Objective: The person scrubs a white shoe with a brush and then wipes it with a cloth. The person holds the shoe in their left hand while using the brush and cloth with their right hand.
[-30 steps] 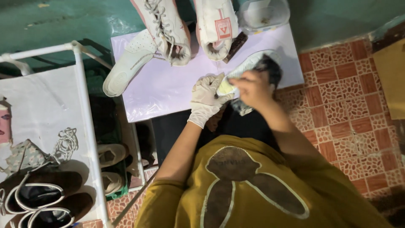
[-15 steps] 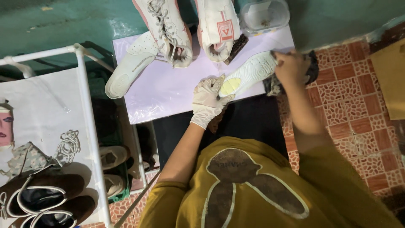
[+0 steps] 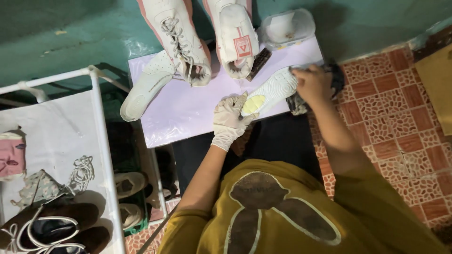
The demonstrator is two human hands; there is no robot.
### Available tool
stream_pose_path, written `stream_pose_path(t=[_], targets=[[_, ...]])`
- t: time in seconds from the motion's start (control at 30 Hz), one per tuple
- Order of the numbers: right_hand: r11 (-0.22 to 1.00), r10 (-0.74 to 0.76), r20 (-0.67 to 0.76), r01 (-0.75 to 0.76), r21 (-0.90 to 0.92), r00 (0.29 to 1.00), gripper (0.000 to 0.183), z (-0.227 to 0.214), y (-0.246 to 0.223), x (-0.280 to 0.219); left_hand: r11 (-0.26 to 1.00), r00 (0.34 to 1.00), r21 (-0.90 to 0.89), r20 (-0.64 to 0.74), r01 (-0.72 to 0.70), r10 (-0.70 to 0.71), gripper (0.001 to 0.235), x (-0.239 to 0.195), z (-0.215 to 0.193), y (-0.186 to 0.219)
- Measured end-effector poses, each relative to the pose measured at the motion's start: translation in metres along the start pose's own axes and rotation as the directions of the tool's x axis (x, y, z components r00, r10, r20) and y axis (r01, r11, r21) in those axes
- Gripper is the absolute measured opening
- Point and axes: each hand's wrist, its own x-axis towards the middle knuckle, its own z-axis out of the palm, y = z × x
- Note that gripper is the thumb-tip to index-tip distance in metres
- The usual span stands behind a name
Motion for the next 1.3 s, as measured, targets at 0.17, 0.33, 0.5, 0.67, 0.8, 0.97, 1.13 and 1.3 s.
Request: stream_pose_path(t=[0.17, 0.33, 0.5, 0.67, 0.8, 0.97, 1.13, 1.3], targets=[[0.989, 0.139, 0.023, -0.14, 0.04, 0.99, 0.029, -0.021, 0.018, 0.003, 0.999, 0.999, -0.029, 0.032, -0.023, 0.024, 0.088, 0.004, -0.005, 0.001], [0.983, 0.184, -0.003, -0.184, -0.006, 0.983, 0.026, -0.032, 0.013, -0.006, 0.999, 0.994, 0.005, 0.107, -0.037, 0.036, 0.095, -0.001, -0.007, 0.006], [0.956, 0.273, 0.138, -0.284, 0.067, 0.952, 0.028, -0.04, 0.007, -0.005, 0.903, 0.964, -0.372, -0.229, -0.215, 0.135, 0.066, -0.022, -0.016, -0.016], [0.989, 0.142, 0.07, -0.145, 0.041, 0.987, 0.023, -0.01, 0.005, -0.018, 0.506, 0.954, -0.86, -0.2, -0.062, -0.223, 0.049, -0.093, -0.059, -0.034], [0.98, -0.098, -0.047, 0.105, 0.171, 0.994, 0.011, -0.02, -0.067, -0.016, 0.08, 0.881, -0.997, -0.045, -0.008, -0.472, 0.043, -0.135, -0.061, -0.078], [0.896, -0.295, -0.14, 0.325, 0.302, 0.945, 0.023, -0.031, -0.21, -0.022, -0.063, 0.891, -0.997, -0.008, -0.04, -0.453, 0.045, -0.159, -0.056, -0.115], [0.818, -0.372, -0.26, 0.447, 0.362, 0.891, 0.026, -0.027, -0.215, -0.023, -0.119, 0.882, -0.991, 0.003, -0.061, -0.472, 0.034, -0.157, -0.078, -0.098], [0.945, -0.261, -0.211, 0.294, 0.141, 0.942, 0.025, 0.003, -0.105, -0.014, 0.001, 0.869, -0.992, 0.108, 0.124, -0.483, 0.043, -0.152, -0.064, -0.102]])
